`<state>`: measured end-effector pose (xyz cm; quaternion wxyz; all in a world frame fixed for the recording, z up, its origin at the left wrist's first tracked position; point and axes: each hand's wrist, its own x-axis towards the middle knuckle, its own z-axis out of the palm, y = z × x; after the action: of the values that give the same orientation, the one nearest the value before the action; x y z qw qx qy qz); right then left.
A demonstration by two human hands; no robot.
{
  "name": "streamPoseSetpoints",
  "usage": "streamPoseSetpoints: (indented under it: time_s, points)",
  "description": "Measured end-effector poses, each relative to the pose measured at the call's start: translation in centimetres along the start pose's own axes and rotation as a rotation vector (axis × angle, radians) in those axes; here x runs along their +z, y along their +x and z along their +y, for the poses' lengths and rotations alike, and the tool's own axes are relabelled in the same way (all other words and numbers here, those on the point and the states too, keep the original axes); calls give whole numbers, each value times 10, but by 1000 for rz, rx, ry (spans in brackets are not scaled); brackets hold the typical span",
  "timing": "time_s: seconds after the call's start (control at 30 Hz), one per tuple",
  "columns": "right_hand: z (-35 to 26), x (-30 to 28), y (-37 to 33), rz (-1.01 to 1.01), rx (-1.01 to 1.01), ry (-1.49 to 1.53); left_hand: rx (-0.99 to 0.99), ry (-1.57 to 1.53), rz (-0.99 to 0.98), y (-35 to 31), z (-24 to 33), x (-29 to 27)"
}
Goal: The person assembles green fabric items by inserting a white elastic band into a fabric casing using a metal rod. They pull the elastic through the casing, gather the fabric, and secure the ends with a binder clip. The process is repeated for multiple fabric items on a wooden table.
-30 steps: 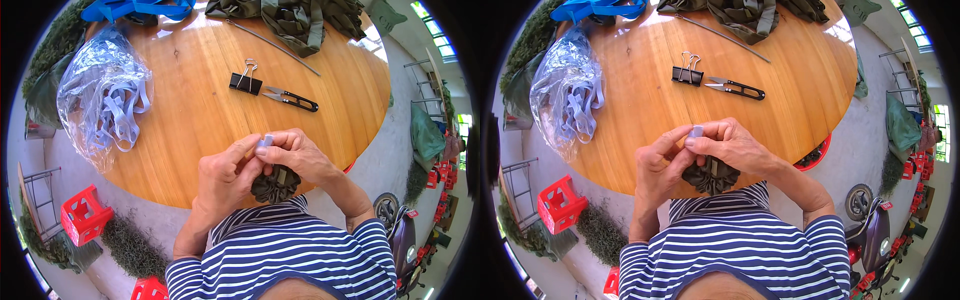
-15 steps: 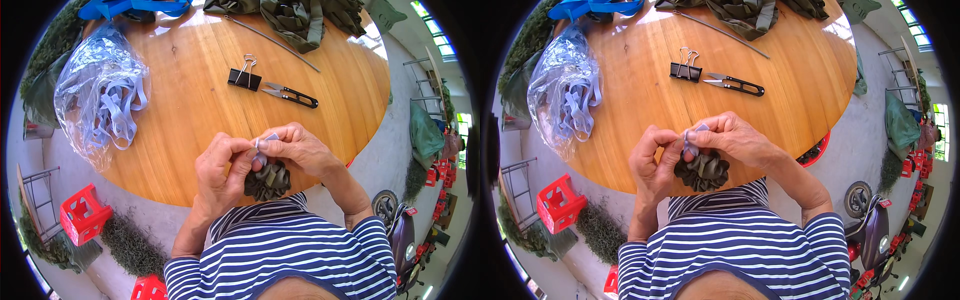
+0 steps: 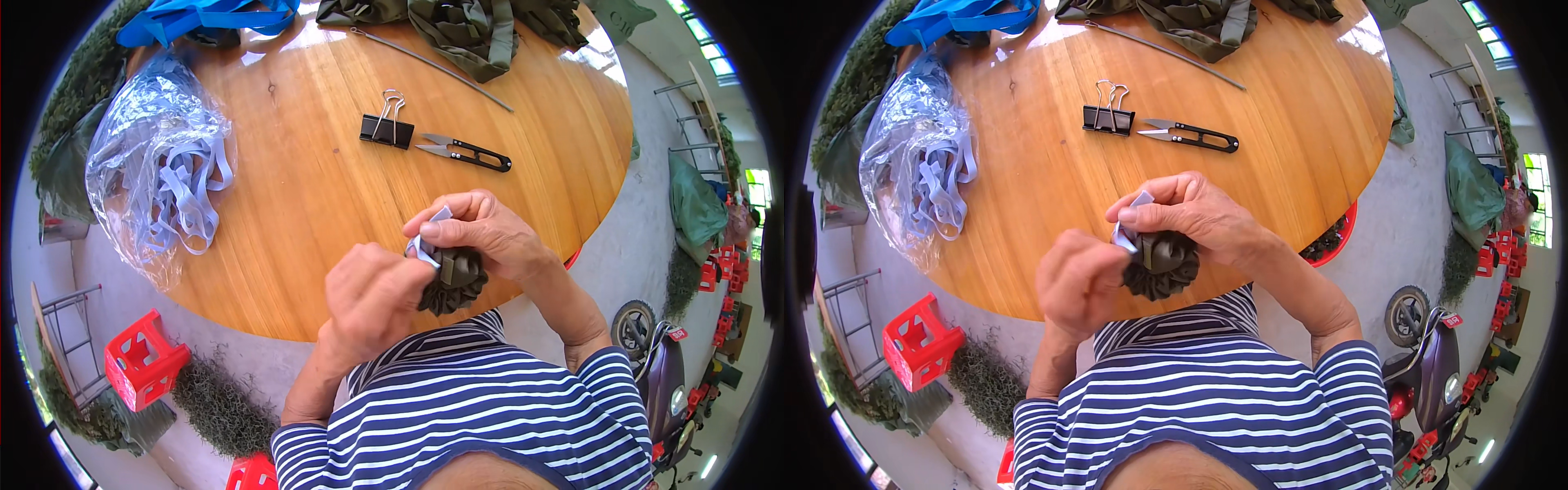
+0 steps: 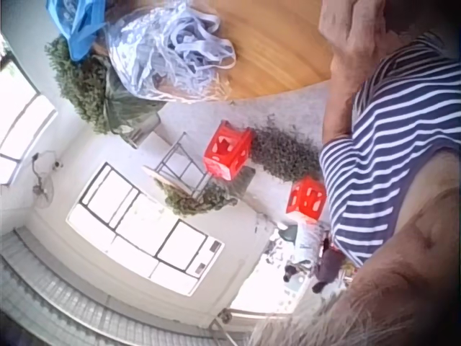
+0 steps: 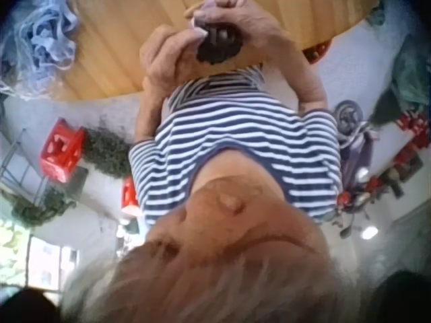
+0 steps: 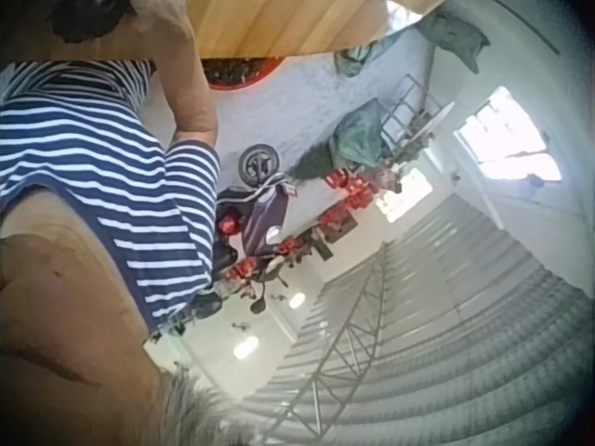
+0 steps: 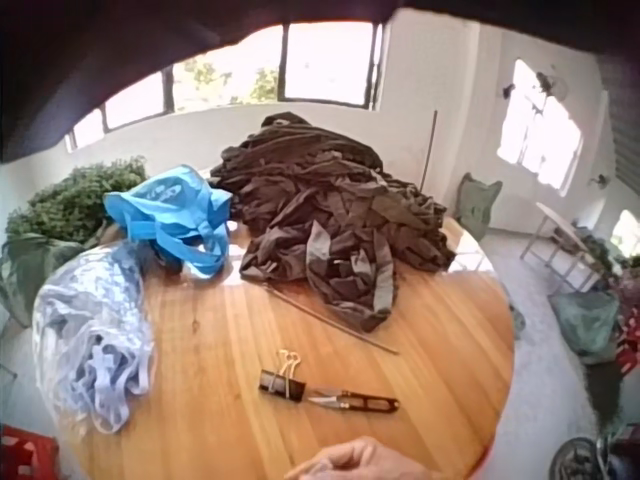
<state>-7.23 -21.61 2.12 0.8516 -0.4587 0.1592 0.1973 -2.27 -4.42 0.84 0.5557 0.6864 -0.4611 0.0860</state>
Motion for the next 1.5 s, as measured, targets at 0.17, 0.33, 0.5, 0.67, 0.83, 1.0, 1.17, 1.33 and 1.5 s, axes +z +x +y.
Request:
streamPoseSetpoints:
  time_s: [0.17,0.33,0.5,0.67,0.83,1.0,1.17,1.33,1.5]
  points:
    - [5,-6,0,6,-88,14,133,85,-34,-7,-5,8]
    - [-3,4,-3,99,2,11,111,104,-96,-8,-5,7]
    - [2,1,-4,83,-50,-82,257,202,-159,-9,-4,8]
    - [5,-6,-3,66,-167,-122,-145,41,-6,-6,3,16]
    - [1,0,-12,122,-335,-519,-663,-360,-278,-4,4,6]
    - [16,-3,1,417,-1051,-1218,-706,-288,-277,1,6,6]
    - [24,-5,1,437,-1049,-950,-834,-568,-95,2,8,7]
    - [21,-1,-3,342,-1083,-924,-991,-732,-71,12,12,4]
    - [28,-7,-9,312,-1122,-969,-859,-499,-217,2,3,-5]
